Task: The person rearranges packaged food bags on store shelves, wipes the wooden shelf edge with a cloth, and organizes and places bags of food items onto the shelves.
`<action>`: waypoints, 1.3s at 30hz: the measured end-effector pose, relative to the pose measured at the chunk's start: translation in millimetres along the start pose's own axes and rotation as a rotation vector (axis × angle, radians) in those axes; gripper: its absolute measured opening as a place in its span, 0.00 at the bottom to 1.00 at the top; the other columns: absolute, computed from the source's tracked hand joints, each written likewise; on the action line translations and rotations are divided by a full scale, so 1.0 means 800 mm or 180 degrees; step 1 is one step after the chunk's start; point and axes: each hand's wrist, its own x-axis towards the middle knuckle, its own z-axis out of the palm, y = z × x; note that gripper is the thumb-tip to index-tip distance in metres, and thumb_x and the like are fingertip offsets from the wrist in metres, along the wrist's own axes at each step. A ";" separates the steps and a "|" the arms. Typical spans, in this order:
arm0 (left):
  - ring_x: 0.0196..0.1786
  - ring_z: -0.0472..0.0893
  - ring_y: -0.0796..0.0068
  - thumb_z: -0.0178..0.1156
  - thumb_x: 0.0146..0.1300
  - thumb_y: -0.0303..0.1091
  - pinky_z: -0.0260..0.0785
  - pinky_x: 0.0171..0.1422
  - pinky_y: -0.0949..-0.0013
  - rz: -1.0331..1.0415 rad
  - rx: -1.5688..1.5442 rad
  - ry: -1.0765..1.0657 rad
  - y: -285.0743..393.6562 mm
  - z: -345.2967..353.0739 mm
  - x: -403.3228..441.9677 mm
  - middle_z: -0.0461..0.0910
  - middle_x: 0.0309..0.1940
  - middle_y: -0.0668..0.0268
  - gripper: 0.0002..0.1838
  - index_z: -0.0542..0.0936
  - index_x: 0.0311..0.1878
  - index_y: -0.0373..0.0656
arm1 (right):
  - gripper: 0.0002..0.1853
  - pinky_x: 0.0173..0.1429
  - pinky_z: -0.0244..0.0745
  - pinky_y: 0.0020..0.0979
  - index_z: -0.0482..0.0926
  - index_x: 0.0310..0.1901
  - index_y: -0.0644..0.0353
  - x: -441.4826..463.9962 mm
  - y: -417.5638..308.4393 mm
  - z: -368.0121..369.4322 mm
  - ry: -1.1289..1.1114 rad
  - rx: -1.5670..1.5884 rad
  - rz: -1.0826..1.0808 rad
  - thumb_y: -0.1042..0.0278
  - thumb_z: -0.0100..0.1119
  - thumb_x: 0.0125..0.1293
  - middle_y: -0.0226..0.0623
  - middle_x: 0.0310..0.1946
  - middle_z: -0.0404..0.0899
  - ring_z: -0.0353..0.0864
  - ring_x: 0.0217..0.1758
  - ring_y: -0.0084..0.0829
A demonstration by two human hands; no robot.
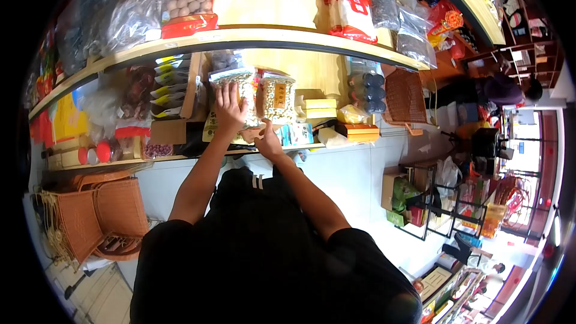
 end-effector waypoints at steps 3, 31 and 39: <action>0.70 0.61 0.40 0.59 0.63 0.41 0.51 0.76 0.45 -0.0077 -0.0502 0.0129 -0.001 0.000 -0.002 0.62 0.69 0.44 0.32 0.67 0.69 0.40 | 0.37 0.54 0.74 0.44 0.58 0.67 0.59 0.000 -0.005 0.005 -0.0030 0.0047 -0.0059 0.70 0.63 0.56 0.51 0.43 0.79 0.80 0.49 0.52; 0.70 0.64 0.57 0.66 0.63 0.36 0.58 0.72 0.59 -0.2603 -0.2741 -0.2359 0.089 0.096 0.000 0.60 0.70 0.52 0.39 0.58 0.73 0.40 | 0.27 0.56 0.74 0.42 0.70 0.63 0.56 0.030 0.042 -0.066 0.1596 0.1257 0.1068 0.65 0.60 0.61 0.53 0.51 0.69 0.79 0.45 0.48; 0.68 0.67 0.56 0.67 0.62 0.36 0.60 0.70 0.59 -0.1887 -0.1302 -0.2520 0.085 0.125 0.018 0.61 0.70 0.49 0.42 0.55 0.75 0.40 | 0.28 0.59 0.73 0.38 0.70 0.64 0.50 0.040 0.119 -0.074 0.0961 0.1531 0.0903 0.62 0.62 0.60 0.49 0.49 0.77 0.80 0.52 0.43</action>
